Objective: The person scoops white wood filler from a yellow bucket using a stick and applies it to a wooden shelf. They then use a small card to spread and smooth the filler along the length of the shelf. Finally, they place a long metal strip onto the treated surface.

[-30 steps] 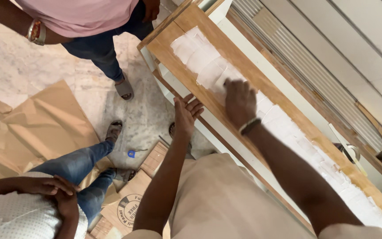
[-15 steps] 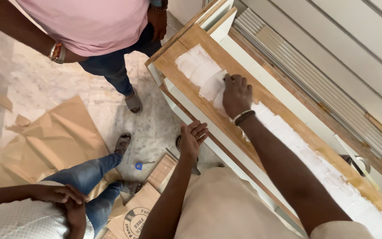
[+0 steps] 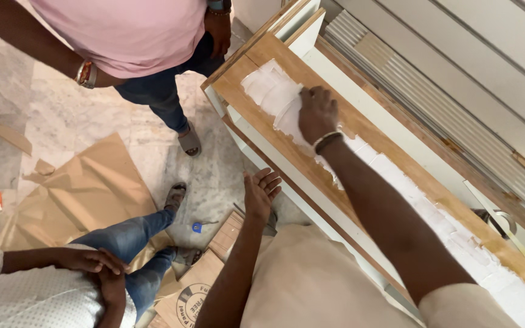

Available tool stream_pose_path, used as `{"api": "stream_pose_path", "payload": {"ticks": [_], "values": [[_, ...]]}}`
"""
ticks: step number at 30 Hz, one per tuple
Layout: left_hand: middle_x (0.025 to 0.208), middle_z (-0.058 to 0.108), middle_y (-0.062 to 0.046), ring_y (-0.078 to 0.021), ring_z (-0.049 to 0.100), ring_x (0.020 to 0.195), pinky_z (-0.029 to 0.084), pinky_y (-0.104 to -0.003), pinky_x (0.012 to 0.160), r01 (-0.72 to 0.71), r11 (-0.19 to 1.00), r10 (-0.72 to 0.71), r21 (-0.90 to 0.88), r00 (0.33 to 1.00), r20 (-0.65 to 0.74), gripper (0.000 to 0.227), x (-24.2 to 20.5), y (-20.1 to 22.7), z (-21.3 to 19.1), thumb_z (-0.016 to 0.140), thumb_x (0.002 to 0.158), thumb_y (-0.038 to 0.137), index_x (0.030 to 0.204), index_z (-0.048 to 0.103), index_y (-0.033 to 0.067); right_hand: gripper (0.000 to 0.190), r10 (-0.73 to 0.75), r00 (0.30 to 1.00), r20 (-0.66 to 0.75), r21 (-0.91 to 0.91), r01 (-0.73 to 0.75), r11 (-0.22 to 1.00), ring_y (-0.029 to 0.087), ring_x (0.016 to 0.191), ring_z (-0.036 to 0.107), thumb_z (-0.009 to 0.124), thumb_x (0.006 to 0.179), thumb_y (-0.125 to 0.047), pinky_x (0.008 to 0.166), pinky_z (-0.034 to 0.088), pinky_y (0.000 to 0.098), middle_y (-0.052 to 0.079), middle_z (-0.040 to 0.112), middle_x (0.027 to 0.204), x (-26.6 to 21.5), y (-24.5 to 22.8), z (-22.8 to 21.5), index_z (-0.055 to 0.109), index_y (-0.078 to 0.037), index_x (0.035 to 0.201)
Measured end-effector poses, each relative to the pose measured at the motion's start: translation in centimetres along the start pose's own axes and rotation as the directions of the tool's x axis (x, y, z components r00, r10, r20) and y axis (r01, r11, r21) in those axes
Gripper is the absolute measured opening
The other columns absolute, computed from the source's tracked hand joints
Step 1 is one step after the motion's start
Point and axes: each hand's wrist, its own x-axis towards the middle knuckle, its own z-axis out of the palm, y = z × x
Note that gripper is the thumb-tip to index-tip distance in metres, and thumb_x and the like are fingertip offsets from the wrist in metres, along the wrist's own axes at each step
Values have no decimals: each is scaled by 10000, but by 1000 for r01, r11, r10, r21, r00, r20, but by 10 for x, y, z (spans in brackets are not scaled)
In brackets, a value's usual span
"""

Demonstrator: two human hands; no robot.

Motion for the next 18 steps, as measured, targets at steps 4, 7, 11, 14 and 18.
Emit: {"api": "stream_pose_path", "payload": {"ticks": [4, 7, 11, 14, 18], "values": [[1248, 688, -141, -271, 649, 1139, 489, -419, 999, 0, 1000, 0, 2, 1000, 2, 869, 4, -8, -6, 294, 959, 759, 1360, 570, 40, 448, -83, 997, 6, -10, 83, 996, 303, 1067, 561, 575, 892, -87, 862, 481, 455, 153, 594, 1188, -13, -24, 6, 600, -16, 1334], [1237, 696, -135, -270, 650, 1124, 492, -414, 997, 16, 1000, -17, -13, 1000, -22, 850, 9, -7, -9, 304, 961, 754, 1341, 579, 45, 417, -249, 968, -6, 183, 246, 952, 304, 1062, 574, 588, 867, -105, 835, 478, 460, 135, 610, 1162, -53, -32, -7, 628, -38, 1276], [1198, 704, -133, -273, 654, 1082, 502, -423, 955, 14, 999, -16, -43, 999, -31, 825, 15, -5, -13, 313, 967, 747, 1307, 602, 53, 427, -151, 982, -116, 88, 162, 983, 285, 1027, 580, 603, 890, -62, 811, 465, 445, 123, 630, 1182, -71, 15, -34, 660, -43, 1312], [1188, 704, -128, -267, 657, 1075, 507, -417, 948, 31, 998, -33, -57, 999, -30, 806, 11, -12, -14, 323, 979, 740, 1297, 607, 56, 348, -22, 994, -103, 49, 27, 998, 288, 1061, 577, 624, 954, -78, 857, 466, 458, 102, 626, 1186, -67, 39, -37, 663, -70, 1300], [1184, 705, -131, -267, 659, 1066, 510, -415, 941, 55, 996, -55, -70, 998, -6, 793, 15, -14, -11, 329, 989, 729, 1290, 608, 51, 502, -24, 999, -39, 74, 27, 997, 306, 1087, 559, 621, 833, -71, 897, 467, 482, 122, 604, 1199, -83, 27, -36, 638, -44, 1333]]}}
